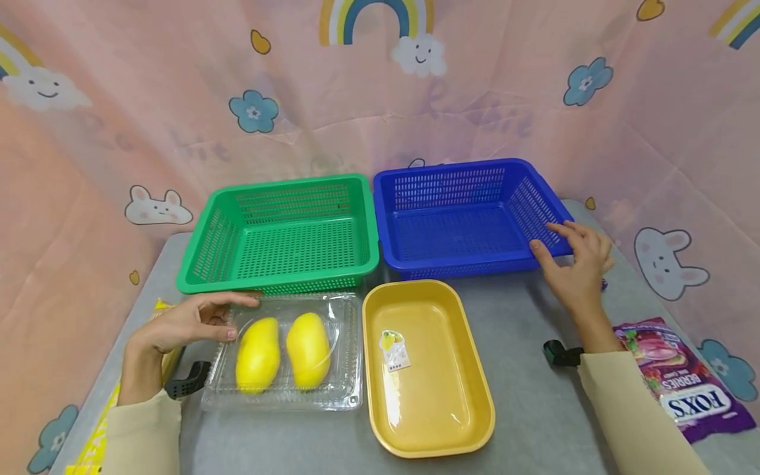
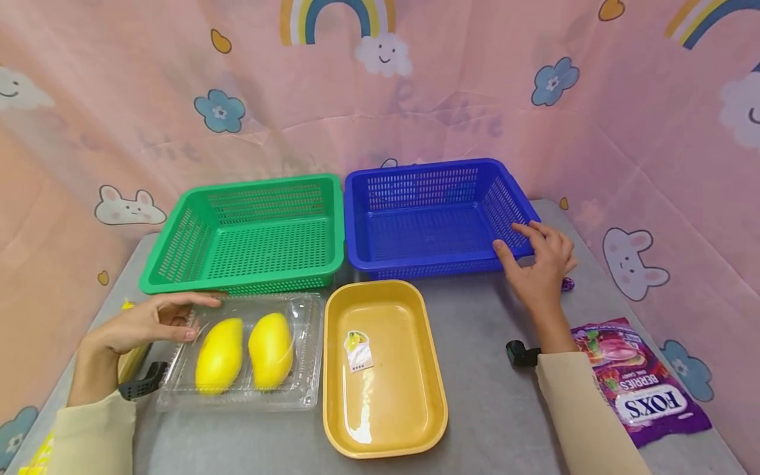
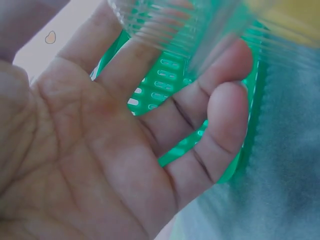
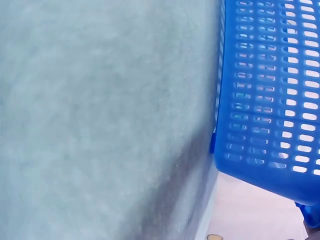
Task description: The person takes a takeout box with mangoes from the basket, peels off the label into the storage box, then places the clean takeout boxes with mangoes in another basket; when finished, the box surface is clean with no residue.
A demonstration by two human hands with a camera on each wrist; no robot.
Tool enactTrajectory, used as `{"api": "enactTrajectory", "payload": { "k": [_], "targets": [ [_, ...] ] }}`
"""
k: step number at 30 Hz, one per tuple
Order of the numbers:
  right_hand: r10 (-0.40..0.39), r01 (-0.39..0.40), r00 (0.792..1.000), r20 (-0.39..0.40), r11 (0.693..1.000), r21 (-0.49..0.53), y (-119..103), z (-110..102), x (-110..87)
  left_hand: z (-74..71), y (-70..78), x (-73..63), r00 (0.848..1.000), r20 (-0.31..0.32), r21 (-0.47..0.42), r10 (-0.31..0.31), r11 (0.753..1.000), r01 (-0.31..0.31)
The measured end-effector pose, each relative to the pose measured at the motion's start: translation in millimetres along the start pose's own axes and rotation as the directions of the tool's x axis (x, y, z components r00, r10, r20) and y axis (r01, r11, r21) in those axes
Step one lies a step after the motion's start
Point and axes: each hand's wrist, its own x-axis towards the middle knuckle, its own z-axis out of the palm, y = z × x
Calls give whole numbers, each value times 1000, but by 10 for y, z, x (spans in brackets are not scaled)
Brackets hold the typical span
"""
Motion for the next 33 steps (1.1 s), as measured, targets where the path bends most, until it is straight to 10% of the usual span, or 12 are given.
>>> {"api": "enactTrajectory", "payload": {
  "k": [33],
  "targets": [
    [137, -136, 991, 5, 985, 101, 88, 52, -34, 27, -57, 33, 1000, 25, -38, -3, 999, 4]
  ]
}}
